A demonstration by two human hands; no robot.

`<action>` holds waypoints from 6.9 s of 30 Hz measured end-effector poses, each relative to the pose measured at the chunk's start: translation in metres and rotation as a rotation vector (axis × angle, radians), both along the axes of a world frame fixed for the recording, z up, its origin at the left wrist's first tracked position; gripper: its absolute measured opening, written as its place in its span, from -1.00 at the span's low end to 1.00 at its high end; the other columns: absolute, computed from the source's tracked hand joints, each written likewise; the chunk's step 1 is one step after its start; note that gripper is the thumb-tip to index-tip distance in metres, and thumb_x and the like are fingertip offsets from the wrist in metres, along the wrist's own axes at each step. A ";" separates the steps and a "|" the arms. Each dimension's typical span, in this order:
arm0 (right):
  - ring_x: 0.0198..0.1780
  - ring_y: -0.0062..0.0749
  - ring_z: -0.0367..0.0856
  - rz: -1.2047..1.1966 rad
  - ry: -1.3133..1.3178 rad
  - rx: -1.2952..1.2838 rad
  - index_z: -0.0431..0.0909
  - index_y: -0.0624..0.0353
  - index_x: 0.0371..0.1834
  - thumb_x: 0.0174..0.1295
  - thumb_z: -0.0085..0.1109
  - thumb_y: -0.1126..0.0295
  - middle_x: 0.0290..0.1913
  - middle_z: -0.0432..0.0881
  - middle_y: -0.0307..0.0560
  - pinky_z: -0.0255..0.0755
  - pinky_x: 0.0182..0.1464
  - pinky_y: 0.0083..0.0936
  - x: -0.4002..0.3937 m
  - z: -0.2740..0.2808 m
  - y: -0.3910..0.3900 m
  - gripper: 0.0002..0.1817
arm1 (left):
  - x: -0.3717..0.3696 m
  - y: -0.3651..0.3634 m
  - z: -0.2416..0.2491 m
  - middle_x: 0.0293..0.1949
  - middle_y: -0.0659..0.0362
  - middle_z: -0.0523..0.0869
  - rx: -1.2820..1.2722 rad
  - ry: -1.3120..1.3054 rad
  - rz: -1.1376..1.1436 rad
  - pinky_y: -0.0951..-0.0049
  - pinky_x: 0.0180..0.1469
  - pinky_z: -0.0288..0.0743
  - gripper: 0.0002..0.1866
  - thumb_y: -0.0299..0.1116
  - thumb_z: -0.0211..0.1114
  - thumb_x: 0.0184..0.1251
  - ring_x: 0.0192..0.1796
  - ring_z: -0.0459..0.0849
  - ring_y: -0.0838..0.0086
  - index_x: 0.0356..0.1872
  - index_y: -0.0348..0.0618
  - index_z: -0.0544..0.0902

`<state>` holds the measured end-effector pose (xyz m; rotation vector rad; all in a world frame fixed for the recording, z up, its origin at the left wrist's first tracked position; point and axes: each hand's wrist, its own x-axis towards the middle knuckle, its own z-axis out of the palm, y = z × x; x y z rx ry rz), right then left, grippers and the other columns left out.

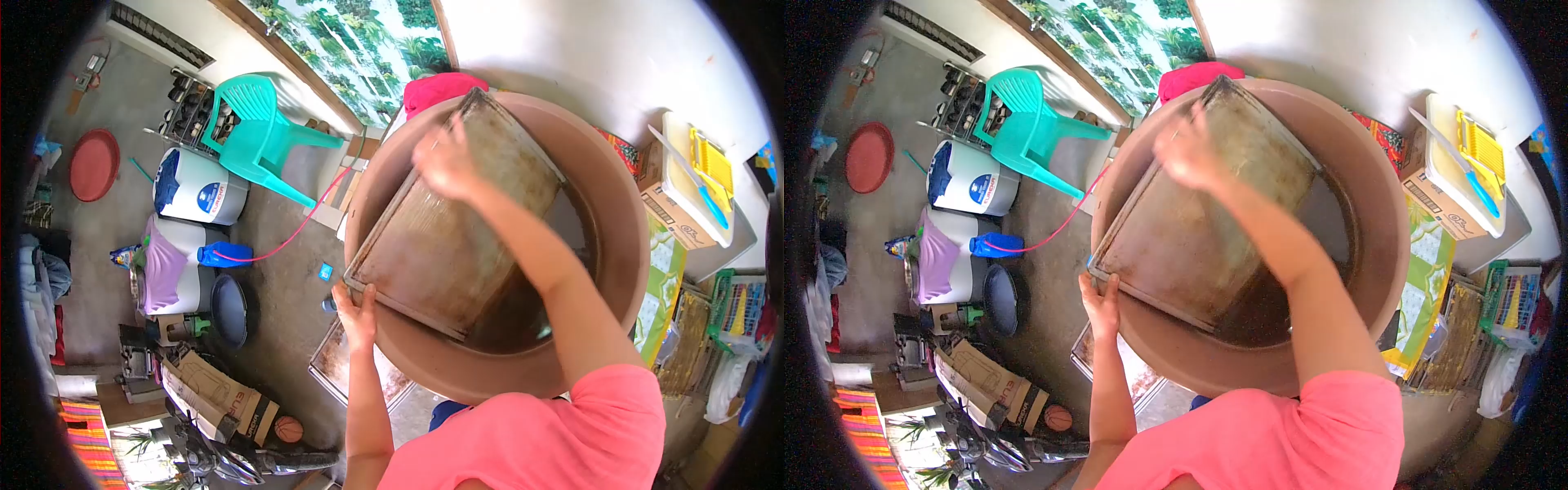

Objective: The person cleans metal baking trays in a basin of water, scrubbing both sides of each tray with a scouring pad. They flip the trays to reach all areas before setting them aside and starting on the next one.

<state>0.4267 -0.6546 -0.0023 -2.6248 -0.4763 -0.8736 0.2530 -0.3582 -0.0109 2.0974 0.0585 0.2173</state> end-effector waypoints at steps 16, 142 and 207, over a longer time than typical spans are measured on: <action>0.47 -0.25 0.12 0.467 0.097 0.202 0.59 -0.16 0.07 0.30 0.04 0.17 0.26 0.47 -0.27 -0.24 0.44 0.26 -0.109 0.004 0.145 -0.69 | 0.000 -0.001 0.000 -0.09 -0.11 0.46 0.020 -0.011 0.027 0.16 0.15 0.27 -0.55 -0.40 0.37 0.13 0.01 0.42 0.03 -0.01 -0.36 0.42; 0.53 0.10 -0.11 -0.491 0.136 0.751 -0.02 0.22 0.49 0.37 -0.09 0.24 0.50 0.01 0.20 -0.24 0.49 0.02 -0.087 -0.028 0.009 -0.33 | 0.112 -0.177 0.110 -0.19 -0.10 0.73 0.875 0.056 0.017 -0.01 -0.06 0.53 -0.51 0.18 0.09 0.28 -0.10 0.70 0.00 -0.05 0.03 0.64; -0.52 -0.20 0.52 -0.060 -0.373 0.284 0.64 0.10 -0.77 0.26 0.03 -0.07 -0.73 0.51 -0.06 0.28 -0.14 -0.34 -0.104 0.225 0.002 -0.42 | -0.028 -0.106 0.264 -0.01 -0.19 0.59 0.370 0.029 -0.620 0.16 0.11 0.42 -0.29 -0.23 0.26 0.27 0.05 0.60 -0.02 0.38 -0.16 0.17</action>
